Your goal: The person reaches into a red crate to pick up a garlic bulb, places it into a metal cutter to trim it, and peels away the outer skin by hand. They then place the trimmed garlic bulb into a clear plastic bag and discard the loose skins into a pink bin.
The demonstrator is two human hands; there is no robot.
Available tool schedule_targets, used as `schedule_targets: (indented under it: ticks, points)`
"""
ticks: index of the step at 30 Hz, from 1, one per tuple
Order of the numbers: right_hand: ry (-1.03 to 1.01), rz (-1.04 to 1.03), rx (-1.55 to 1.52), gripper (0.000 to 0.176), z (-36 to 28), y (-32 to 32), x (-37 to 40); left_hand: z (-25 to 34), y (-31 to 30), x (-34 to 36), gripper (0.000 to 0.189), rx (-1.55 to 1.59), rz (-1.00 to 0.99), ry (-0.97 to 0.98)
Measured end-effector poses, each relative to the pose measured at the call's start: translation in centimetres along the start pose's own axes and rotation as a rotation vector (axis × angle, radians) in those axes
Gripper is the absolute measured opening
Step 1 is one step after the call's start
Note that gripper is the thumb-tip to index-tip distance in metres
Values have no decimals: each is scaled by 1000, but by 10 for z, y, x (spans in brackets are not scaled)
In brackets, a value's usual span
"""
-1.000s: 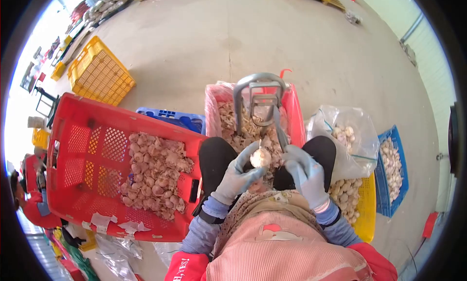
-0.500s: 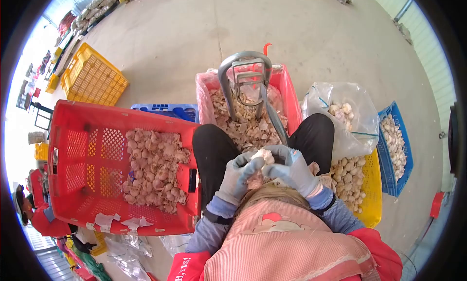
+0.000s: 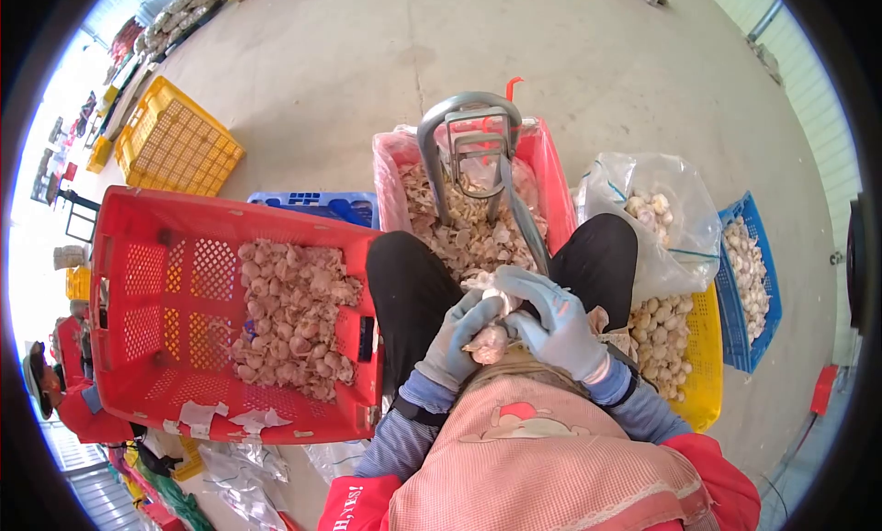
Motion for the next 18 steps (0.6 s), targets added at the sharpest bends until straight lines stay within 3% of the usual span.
schedule_targets:
  ticks: [2,3,4,6,8,9,12,15,18]
  points:
    - [-91,8,11,39,-2,-8,-7,2,-6,-1,27,148,-16,-11]
    - [-56,152,33,39,1,-11,-11,7,-2,1,40,148,26,64]
    - [52,256,108,43,20,-13,-14,11,-1,-2,43,170,13,96]
    - [38,229,399,45,48,-5,-33,21,1,-9,52,211,-18,156]
    - [522,-159,202,42,66,2,-35,32,6,-16,62,162,-37,138]
    - [355,-63,214,35,67,2,-33,36,7,-19,62,145,-47,136]
    - [633,-185,-406,30,46,-14,-23,45,8,-32,48,-19,81,168]
    - [785,-154,-661,27,8,-27,-27,49,-1,-48,36,-221,131,173]
    - [770,-190,-590,28,12,-29,-27,53,-5,-60,34,-277,111,161]
Point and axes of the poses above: each hand's wrist, its own x-axis away from the middle knuckle, its own y-axis out of the palm, z = x × y, the point moved 2 cm from there along -x, towards the middle knuckle, and after that the axes turned 2 degrees about -y, right-handed, at the moved point
